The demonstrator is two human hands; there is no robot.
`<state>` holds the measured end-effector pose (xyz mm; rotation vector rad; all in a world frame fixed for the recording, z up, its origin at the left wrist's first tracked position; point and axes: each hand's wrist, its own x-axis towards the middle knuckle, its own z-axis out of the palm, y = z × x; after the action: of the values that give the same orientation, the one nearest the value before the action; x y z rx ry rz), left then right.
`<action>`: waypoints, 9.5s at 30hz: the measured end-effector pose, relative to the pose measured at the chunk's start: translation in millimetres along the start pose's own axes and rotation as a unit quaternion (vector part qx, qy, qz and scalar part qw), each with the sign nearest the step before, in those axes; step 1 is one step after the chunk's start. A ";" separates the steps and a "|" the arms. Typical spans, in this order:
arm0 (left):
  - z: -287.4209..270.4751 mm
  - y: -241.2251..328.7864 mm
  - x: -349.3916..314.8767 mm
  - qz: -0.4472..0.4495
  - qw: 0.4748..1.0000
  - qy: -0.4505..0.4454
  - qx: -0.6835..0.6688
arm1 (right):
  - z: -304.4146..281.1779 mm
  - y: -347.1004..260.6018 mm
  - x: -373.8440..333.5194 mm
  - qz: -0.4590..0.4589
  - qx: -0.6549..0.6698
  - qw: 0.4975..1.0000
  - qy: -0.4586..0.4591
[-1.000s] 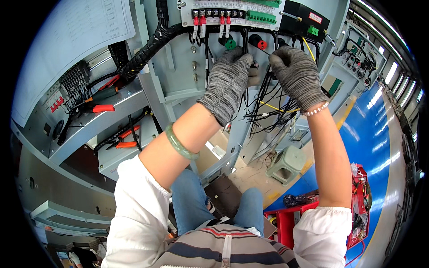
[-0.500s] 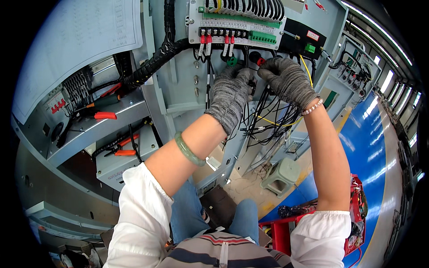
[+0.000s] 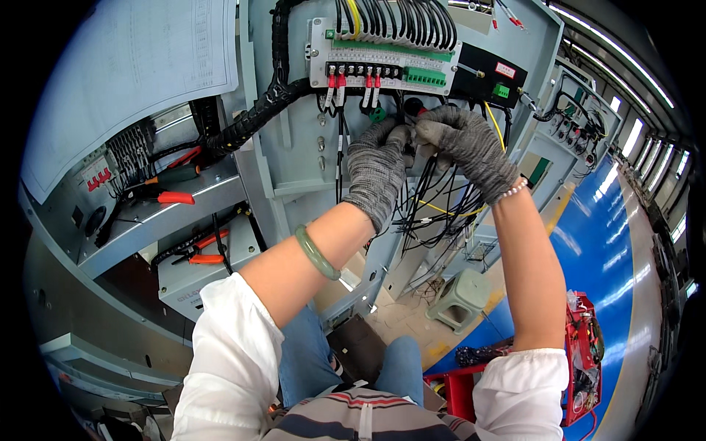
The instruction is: The person works inside an open electrical cabinet, stripping wire insulation with pliers and connecting wires to terminal blocks. They repeatedly strip, insert, and secure wires while organizing bundles within the panel.
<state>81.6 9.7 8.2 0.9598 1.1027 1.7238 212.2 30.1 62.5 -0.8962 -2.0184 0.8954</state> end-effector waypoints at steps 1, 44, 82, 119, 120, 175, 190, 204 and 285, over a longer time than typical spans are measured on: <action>-0.4 -1.2 1.7 0.013 1.000 -0.001 -0.005 | 1.6 -3.1 2.2 0.018 -0.027 0.999 0.015; 0.1 -5.5 1.9 0.034 0.999 -0.004 -0.018 | 26.7 -0.4 -6.3 -0.247 -0.469 0.818 0.225; -2.9 -11.6 8.0 0.080 0.996 -0.027 0.007 | 10.3 -23.1 -23.0 -0.046 -0.001 0.991 0.127; 10.0 -26.1 18.8 0.188 0.963 0.062 0.180 | 20.1 5.5 26.5 -0.063 -0.326 0.937 0.112; 10.1 -24.9 17.4 0.180 0.965 0.054 0.183 | 18.4 6.4 24.8 -0.072 -0.345 0.929 0.108; -28.6 -40.9 -51.0 0.265 0.952 -0.105 0.113 | -3.2 -18.0 -69.4 -0.117 -0.227 0.954 0.157; -265.2 48.1 -83.2 0.503 0.652 0.126 0.553 | 73.5 -10.5 -121.1 -0.225 -0.329 0.915 -0.056; -346.2 11.0 -98.9 0.332 0.723 0.069 0.602 | 143.1 1.9 -105.1 -0.162 -0.193 0.950 -0.186; -34.0 17.2 -32.6 0.545 0.750 -0.111 0.357 | 12.7 9.2 0.7 -0.089 -0.619 0.766 0.147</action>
<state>57.7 -34.3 8.6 2.6274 1.1122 1.9074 204.0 31.6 49.2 -1.3258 -2.2081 -0.8431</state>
